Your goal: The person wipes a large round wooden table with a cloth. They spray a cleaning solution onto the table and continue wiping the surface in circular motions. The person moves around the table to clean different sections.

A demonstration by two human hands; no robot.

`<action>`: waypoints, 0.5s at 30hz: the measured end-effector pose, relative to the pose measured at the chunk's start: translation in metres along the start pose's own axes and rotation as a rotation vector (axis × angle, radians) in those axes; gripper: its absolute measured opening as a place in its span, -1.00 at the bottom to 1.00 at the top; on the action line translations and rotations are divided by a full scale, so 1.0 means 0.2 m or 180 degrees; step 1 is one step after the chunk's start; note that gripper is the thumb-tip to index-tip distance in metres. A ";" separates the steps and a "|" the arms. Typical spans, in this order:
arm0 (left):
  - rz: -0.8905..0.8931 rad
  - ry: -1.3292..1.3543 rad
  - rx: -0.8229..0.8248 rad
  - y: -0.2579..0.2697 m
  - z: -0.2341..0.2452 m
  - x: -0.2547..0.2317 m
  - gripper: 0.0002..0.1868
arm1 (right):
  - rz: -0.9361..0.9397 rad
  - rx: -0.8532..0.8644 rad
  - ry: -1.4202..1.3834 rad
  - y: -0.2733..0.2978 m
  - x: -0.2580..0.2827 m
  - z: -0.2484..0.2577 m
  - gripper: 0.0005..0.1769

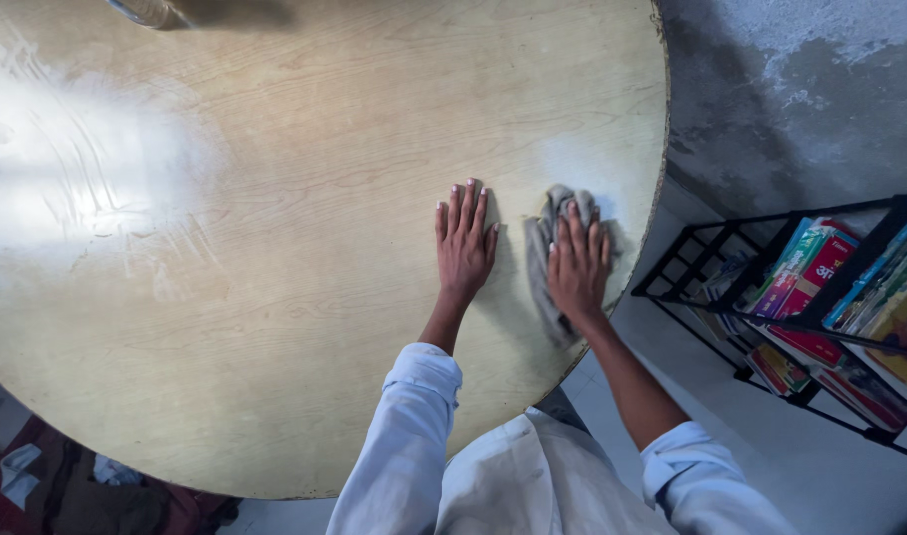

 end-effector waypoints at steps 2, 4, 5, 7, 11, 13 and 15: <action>0.0003 -0.0019 -0.0011 0.03 0.00 -0.01 -0.37 | 0.0162 0.0074 -0.0157 0.09 0.22 -0.01 -0.38; -0.0022 -0.0236 0.0106 0.06 -0.01 0.00 -0.35 | 0.0295 0.0217 -0.0320 0.07 0.33 -0.01 -0.37; -0.0047 -0.0439 0.0235 0.08 -0.01 0.01 -0.32 | 0.0343 0.0327 -0.0401 0.01 0.36 -0.03 -0.38; -0.0042 -0.0468 0.0353 0.12 0.00 0.03 -0.32 | 0.0468 0.0465 -0.0548 -0.11 0.37 -0.08 -0.40; 0.0008 -0.0056 0.0294 0.17 0.05 0.04 -0.37 | 0.0589 0.0267 -0.0465 -0.37 0.15 -0.09 -0.44; 0.0008 -0.0057 0.0258 0.20 0.07 0.03 -0.36 | 0.0448 0.0156 -0.0466 -0.34 0.01 -0.03 -0.45; 0.0013 -0.0117 0.0204 0.24 0.09 0.01 -0.35 | 0.0328 0.0042 -0.0432 -0.26 -0.04 0.03 -0.45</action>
Point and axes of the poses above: each hand's wrist, its own y-axis away from the middle knuckle, its own z-axis out of the back of the hand, x = y × z, the point moved 10 cm from there along -y, towards the middle knuckle, and after that the axes turned 11 degrees about -x, right-handed, at the moved point
